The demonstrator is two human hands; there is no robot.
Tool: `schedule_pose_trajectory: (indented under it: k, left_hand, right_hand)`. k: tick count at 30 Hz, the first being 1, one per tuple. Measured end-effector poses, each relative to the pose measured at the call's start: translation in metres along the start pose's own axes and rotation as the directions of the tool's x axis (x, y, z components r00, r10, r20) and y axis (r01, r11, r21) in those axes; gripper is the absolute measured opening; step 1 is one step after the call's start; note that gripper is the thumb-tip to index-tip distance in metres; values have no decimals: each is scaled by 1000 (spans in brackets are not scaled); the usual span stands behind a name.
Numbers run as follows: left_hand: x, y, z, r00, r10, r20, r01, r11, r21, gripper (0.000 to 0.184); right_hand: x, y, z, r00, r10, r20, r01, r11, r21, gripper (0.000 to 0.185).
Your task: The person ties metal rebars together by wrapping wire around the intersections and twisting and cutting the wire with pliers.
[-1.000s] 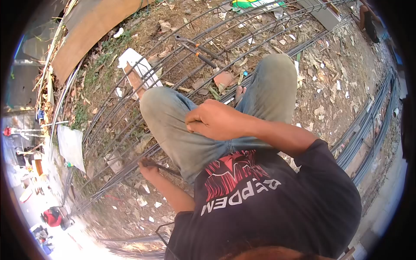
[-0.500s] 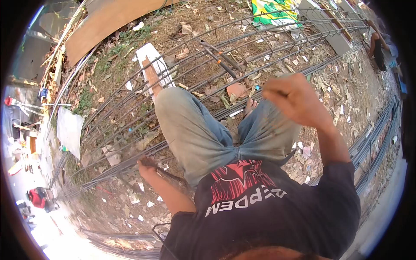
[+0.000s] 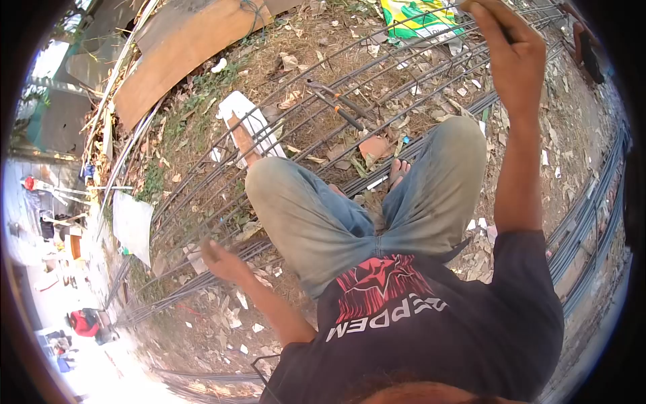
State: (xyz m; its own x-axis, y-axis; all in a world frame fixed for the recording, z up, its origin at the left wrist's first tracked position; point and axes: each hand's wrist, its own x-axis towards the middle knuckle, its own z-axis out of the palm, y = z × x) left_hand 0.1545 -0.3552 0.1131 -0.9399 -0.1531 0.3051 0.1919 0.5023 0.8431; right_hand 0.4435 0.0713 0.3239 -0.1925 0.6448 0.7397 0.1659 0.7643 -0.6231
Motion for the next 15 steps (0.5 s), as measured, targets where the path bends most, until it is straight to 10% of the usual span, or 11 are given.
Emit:
schedule_pose_trajectory:
  k: [2,5,8,15]
  left_hand:
    - [4,112,2,948,311,66,-284,923,-260,32]
    - [-4,256,13,401,915,-38,-863,364,-351,46]
    - [-18,340,38,146,989,-16,-925,130,-358,50]
    - [-64,408,101,510,799,317,-369,537,-759,35]
  right_hand:
    - [9,-26,42,924,-296,243,288,955,69,15]
    - [10,-69,73,787,-567,241,501,817,287,10]
    - [20,-91,89,758,-647,-86,620,673,404,9]
    - [-5,-33,80,952,-276,131,120,731,671,30]
